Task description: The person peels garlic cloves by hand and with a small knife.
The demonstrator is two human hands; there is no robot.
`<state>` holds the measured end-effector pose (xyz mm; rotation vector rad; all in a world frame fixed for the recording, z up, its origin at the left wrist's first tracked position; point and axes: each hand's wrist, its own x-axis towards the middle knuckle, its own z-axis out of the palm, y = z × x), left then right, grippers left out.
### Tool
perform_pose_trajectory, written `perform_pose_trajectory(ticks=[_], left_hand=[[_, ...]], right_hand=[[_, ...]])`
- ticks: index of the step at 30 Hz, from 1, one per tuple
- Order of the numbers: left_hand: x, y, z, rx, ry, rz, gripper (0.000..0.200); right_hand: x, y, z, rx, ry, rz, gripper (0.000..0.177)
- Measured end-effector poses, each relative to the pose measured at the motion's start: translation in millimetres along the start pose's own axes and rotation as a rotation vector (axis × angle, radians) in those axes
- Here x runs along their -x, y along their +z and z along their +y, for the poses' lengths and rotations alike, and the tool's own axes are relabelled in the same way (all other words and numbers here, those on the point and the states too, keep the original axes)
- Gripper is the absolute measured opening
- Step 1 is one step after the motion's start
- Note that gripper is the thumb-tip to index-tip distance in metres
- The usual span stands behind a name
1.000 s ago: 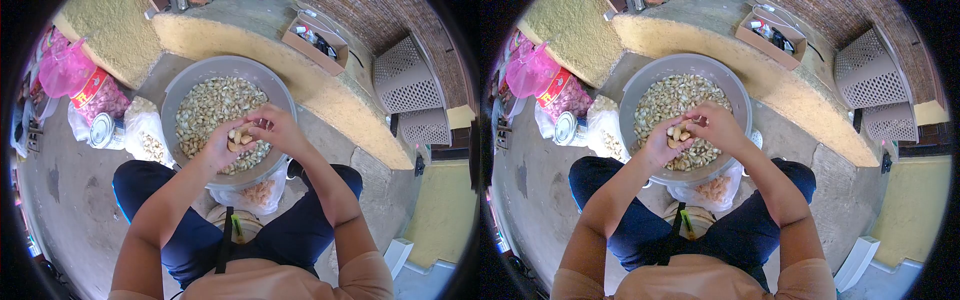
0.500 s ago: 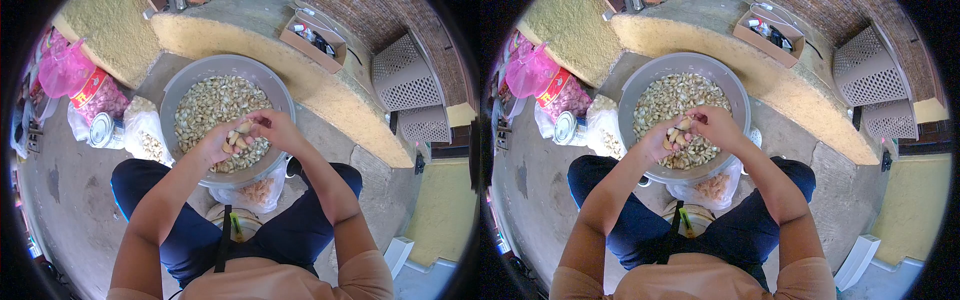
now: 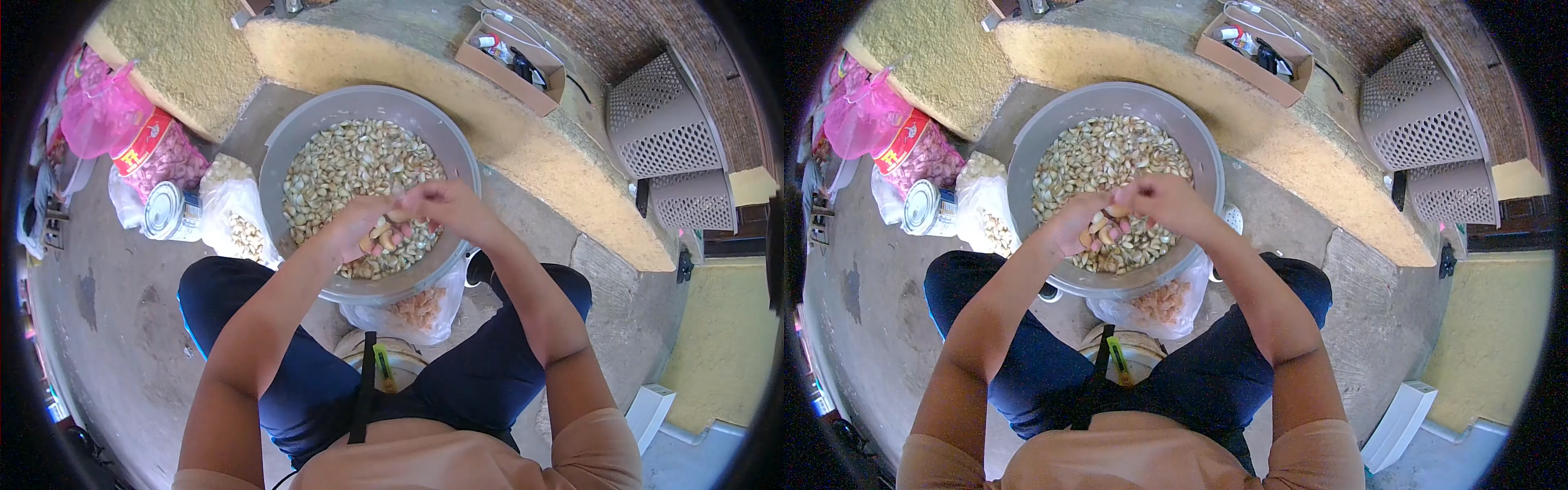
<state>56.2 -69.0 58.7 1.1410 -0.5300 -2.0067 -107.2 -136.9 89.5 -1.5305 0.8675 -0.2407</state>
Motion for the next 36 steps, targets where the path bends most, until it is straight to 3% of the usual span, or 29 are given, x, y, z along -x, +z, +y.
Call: perform_pose_trajectory(ticks=[3, 6, 9, 12, 15, 18, 25, 28, 36], left_hand=[[0.9, 0.2, -1.6, -0.165, -0.005, -0.029, 0.033], [5.5, 1.7, 0.6, -0.247, -0.040, -0.090, 0.034], [2.7, -4.1, -2.0, -0.234, -0.042, -0.160, 0.032], [7.2, -3.3, 5.2, -0.202, -0.007, -0.095, 0.030], [8.1, -9.6, 12.0, -0.091, 0.016, -0.022, 0.026], [10.4, -11.6, 16.0, -0.033, 0.090, -0.007, 0.025], [8.7, -11.7, 16.0, -0.013, 0.107, -0.043, 0.023], [9.7, -6.2, 17.9, -0.054, 0.123, -0.018, 0.026], [7.2, -5.6, 20.1, -0.046, 0.133, -0.013, 0.028]], right_hand=[[-0.9, 5.0, 13.7, 0.180, -0.118, 0.031, 0.017], [-3.5, -4.5, 15.9, -0.162, 0.159, -0.154, 0.016], [-6.0, -6.4, 24.2, -0.455, 0.284, -0.086, 0.015], [-4.6, -11.2, 31.8, -0.441, 0.275, -0.008, 0.014], [2.3, -18.0, 50.3, 0.065, 0.117, -0.008, 0.015], [9.2, -5.3, 80.1, 0.656, -0.101, -0.176, 0.016], [25.7, 44.9, 162.6, 1.047, -0.051, -0.572, 0.011], [30.5, 51.7, 174.3, 1.195, -0.032, -0.602, 0.010], [33.8, 59.8, 168.6, 1.178, 0.066, -0.523, 0.013]])
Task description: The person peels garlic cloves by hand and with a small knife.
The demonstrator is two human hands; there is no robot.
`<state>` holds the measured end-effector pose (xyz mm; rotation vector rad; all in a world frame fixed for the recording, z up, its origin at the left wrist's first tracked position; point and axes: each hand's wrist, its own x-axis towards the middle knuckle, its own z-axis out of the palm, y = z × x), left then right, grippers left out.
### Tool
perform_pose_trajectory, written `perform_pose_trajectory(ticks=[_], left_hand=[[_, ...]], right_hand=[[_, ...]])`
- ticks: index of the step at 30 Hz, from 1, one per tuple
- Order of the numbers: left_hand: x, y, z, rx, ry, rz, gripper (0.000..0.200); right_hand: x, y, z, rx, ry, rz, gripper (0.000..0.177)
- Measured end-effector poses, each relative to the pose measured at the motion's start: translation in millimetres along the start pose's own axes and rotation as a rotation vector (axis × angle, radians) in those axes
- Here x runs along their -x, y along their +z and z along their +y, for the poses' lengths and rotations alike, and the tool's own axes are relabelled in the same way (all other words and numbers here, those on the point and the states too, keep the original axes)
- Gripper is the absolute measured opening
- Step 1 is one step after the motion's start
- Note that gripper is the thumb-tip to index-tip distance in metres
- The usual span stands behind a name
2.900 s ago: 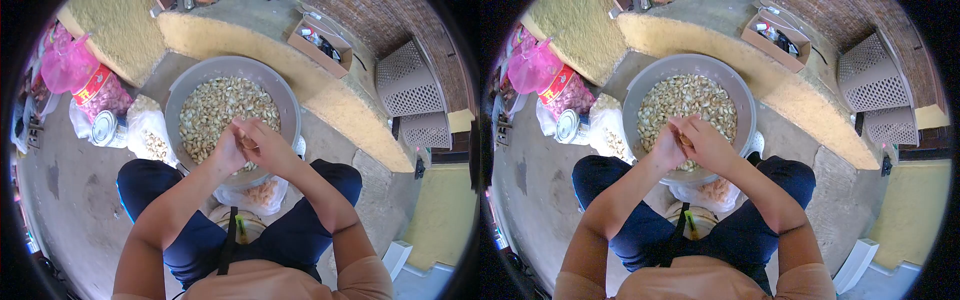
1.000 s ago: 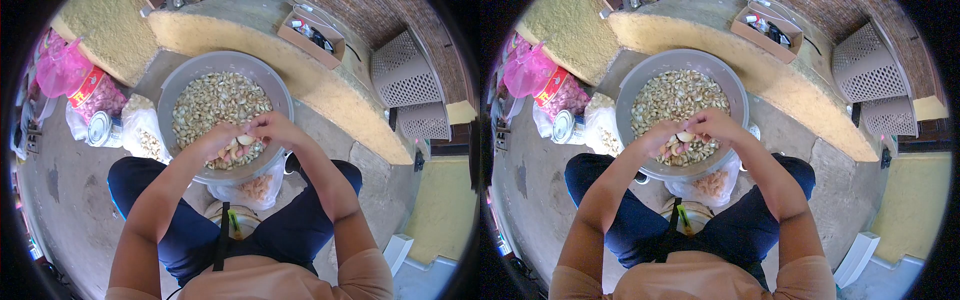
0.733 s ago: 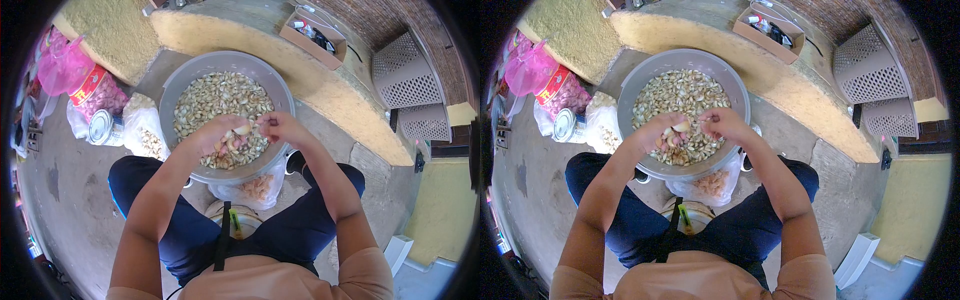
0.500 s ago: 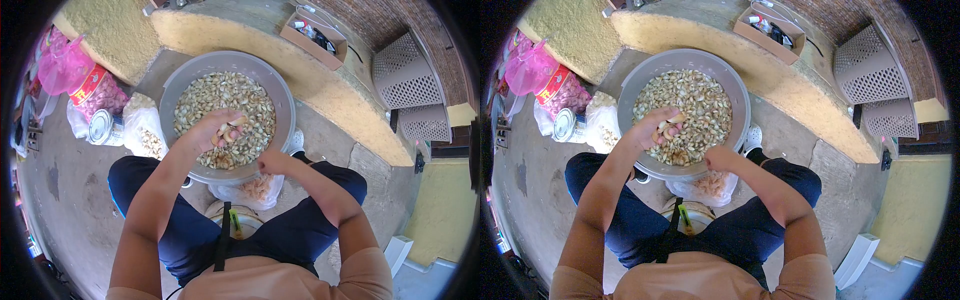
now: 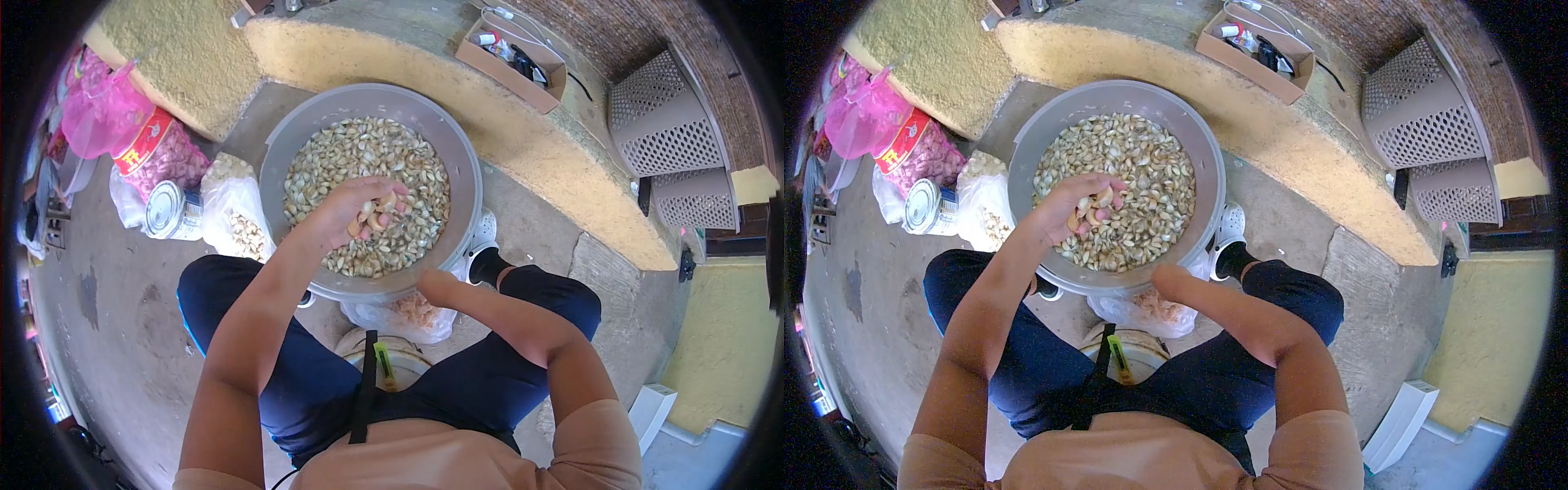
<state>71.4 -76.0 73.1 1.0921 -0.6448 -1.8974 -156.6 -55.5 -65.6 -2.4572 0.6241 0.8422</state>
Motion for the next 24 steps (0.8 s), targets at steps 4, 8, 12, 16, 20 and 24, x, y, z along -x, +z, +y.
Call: perform_pose_trajectory(ticks=[4, 8, 12, 16, 20, 24], left_hand=[[0.0, 1.1, 1.5, -0.023, -0.018, 0.044, 0.031], [-3.7, -4.0, -3.2, 0.031, -0.018, 0.075, 0.033], [-4.8, 1.8, -5.6, -0.111, 0.009, 0.186, 0.031], [-9.2, 2.5, -18.2, -0.291, 0.101, 0.151, 0.029], [-14.7, 0.0, -24.7, -0.241, 0.075, 0.142, 0.029], [-13.9, 6.6, -21.3, -0.008, 0.037, 0.174, 0.028]], right_hand=[[-8.0, 1.4, 8.6, 0.076, -0.134, -0.071, 0.016], [-5.3, -43.0, 6.4, -0.413, 0.052, 0.224, 0.017], [14.6, -106.6, -9.9, -1.446, 0.028, 0.549, 0.025], [29.9, -136.4, -18.3, -1.686, 0.002, 0.545, 0.025], [25.4, -136.9, -16.4, -1.825, 0.013, 0.455, 0.019], [19.4, -133.6, -9.8, -1.914, -0.005, 0.461, 0.014]])
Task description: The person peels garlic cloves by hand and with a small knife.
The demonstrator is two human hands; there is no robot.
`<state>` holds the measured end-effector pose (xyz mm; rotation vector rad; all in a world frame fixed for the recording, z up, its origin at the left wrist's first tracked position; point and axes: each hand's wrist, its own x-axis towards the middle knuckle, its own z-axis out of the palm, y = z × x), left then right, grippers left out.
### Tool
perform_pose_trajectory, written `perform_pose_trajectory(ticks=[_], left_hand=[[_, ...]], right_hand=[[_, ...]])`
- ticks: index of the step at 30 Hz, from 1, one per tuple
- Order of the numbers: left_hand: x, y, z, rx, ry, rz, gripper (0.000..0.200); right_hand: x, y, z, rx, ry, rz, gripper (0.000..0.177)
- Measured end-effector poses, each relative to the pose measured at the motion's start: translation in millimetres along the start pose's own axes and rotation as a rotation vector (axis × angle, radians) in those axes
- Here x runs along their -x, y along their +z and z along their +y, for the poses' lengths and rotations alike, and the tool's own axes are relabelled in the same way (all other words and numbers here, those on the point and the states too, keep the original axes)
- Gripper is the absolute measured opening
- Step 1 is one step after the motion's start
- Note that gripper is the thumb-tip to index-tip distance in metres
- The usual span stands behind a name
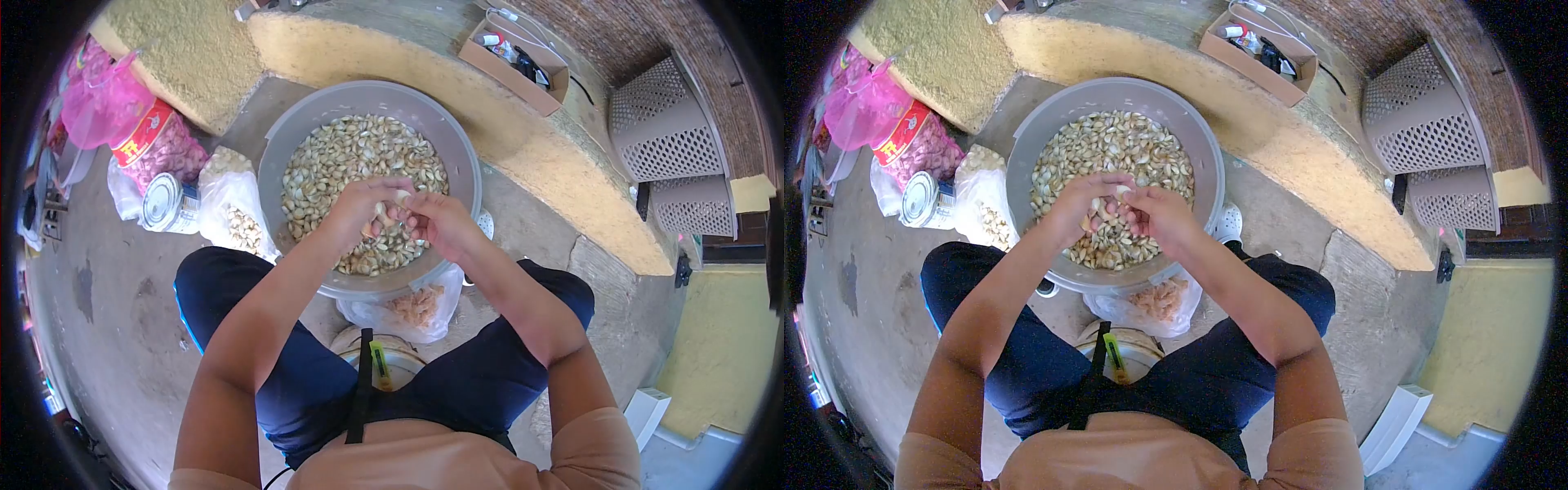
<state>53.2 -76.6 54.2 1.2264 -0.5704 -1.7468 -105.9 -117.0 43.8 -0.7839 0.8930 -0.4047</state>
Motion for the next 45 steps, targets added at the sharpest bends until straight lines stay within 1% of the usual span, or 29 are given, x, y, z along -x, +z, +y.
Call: perform_pose_trajectory(ticks=[2, 3, 6, 9, 12, 14, 15, 18, 21, 24, 26, 29, 33, 39, 42, 45], left_hand=[[-0.8, -2.4, 1.8, 0.050, 0.026, 0.019, 0.026], [-1.2, -4.0, 3.0, 0.076, 0.039, 0.029, 0.025], [2.4, -5.6, 11.2, -0.100, 0.042, 0.008, 0.024], [4.4, -5.0, 13.4, -0.301, 0.133, 0.053, 0.025], [9.0, -8.4, 19.0, -0.372, 0.094, 0.062, 0.023], [11.9, -2.8, 18.0, -0.555, 0.203, 0.137, 0.020], [12.8, -0.8, 17.3, -0.647, 0.258, 0.174, 0.018], [7.8, -6.0, 7.4, -0.809, 0.568, 0.208, 0.014], [9.0, -4.9, 5.6, -0.833, 0.637, 0.247, 0.011], [11.4, -5.1, 6.2, -0.964, 0.686, 0.286, 0.009], [10.5, -6.1, 4.8, -0.948, 0.717, 0.283, 0.009], [8.9, -7.6, 3.4, -0.962, 0.752, 0.280, 0.010], [9.0, -7.6, 2.9, -0.998, 0.798, 0.269, 0.012], [12.2, -5.8, 5.3, -0.947, 0.806, 0.221, 0.012], [13.2, -6.1, 7.6, -0.909, 0.787, 0.151, 0.012], [15.1, -5.9, 9.7, -0.877, 0.758, 0.131, 0.011]], right_hand=[[5.1, 6.0, -9.4, -0.004, -0.031, 0.037, 0.014], [7.2, 8.8, -13.5, 0.042, -0.083, 0.066, 0.015], [9.6, 12.1, -18.4, 0.194, -0.230, 0.123, 0.019], [10.0, 11.2, -17.3, 0.381, -0.367, 0.130, 0.023], [12.3, 14.9, -16.9, 0.574, -0.483, 0.160, 0.025], [11.1, 14.5, -15.4, 0.697, -0.530, 0.183, 0.026], [12.0, 15.1, -16.3, 0.643, -0.493, 0.168, 0.026], [16.9, 19.4, -22.6, 0.489, -0.390, 0.126, 0.025], [15.3, 19.0, -23.7, 0.384, -0.332, 0.081, 0.025], [12.4, 18.0, -21.2, 0.359, -0.290, 0.034, 0.026], [13.3, 18.6, -23.3, 0.355, -0.231, 0.017, 0.030], [17.2, 24.3, -28.7, 0.250, -0.186, 0.025, 0.023], [12.9, 12.4, -27.9, 0.189, -0.094, -0.091, 0.025], [10.5, 1.2, -32.7, 0.092, 0.001, -0.232, 0.030], [10.8, -1.3, -36.8, 0.071, 0.038, -0.293, 0.032], [8.8, -4.6, -38.3, 0.062, 0.064, -0.344, 0.032]])
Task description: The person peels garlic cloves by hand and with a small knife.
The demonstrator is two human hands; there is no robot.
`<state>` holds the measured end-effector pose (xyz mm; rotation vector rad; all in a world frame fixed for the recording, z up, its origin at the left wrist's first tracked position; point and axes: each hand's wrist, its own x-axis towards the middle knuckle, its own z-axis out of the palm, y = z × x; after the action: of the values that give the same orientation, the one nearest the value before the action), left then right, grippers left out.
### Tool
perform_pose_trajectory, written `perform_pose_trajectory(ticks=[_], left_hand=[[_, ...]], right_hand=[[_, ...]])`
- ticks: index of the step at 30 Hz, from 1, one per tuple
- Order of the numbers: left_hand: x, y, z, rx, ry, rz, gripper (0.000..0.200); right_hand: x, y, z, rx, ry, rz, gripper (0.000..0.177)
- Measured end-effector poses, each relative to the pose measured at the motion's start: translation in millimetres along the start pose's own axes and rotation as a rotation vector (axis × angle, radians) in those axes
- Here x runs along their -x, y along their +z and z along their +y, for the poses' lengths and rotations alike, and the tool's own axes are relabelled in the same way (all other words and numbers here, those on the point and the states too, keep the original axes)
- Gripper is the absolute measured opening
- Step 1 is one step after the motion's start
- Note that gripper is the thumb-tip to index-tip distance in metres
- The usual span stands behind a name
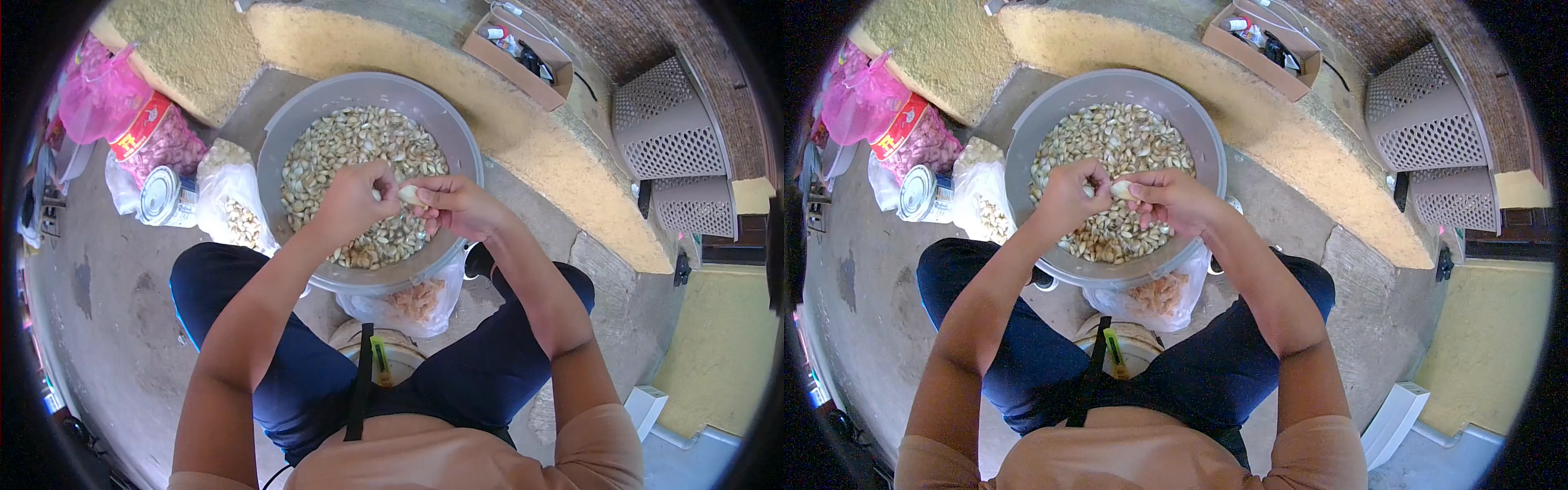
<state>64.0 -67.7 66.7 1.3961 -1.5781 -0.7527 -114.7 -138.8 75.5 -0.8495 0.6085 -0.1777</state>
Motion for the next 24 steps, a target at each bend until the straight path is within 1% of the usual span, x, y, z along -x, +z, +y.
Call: perform_pose_trajectory(ticks=[3, 6, 9, 11, 12, 14, 17, 18, 21, 24], left_hand=[[0.1, 0.3, -2.6, 0.020, 0.010, 0.004, 0.011], [-2.7, -4.7, 0.4, 0.109, -0.090, -0.046, 0.012], [-6.9, -10.4, -0.4, -0.013, -0.011, -0.059, 0.012], [-5.2, -13.8, 1.7, -0.056, -0.056, -0.158, 0.013], [-4.2, -14.5, 2.3, -0.077, -0.078, -0.208, 0.013], [-2.5, -12.6, 0.1, -0.144, -0.027, -0.274, 0.015], [-1.7, -12.4, 0.4, -0.188, 0.028, -0.347, 0.017], [-2.0, -12.6, 1.0, -0.194, 0.043, -0.366, 0.018], [-2.5, -12.2, 2.3, -0.180, 0.007, -0.369, 0.017], [-2.8, -11.3, 1.1, -0.178, -0.025, -0.335, 0.018]], right_hand=[[0.7, -2.3, -2.9, -0.021, 0.020, -0.038, 0.032], [-2.3, -2.0, -1.7, -0.057, 0.014, -0.035, 0.031], [-5.1, 2.7, -1.5, -0.068, -0.012, 0.017, 0.031], [-5.4, 6.4, -1.6, -0.038, -0.037, 0.066, 0.029], [-4.7, 7.9, -2.5, 0.007, -0.040, 0.080, 0.028], [-3.3, 10.2, -4.3, 0.097, -0.045, 0.107, 0.027], [-4.1, 7.9, -4.0, 0.369, -0.008, 0.121, 0.026], [-3.6, 7.5, -3.9, 0.379, -0.016, 0.129, 0.026], [-2.1, 9.1, -5.2, 0.416, -0.034, 0.137, 0.026], [0.6, 15.1, -6.8, 0.457, -0.018, 0.112, 0.025]])
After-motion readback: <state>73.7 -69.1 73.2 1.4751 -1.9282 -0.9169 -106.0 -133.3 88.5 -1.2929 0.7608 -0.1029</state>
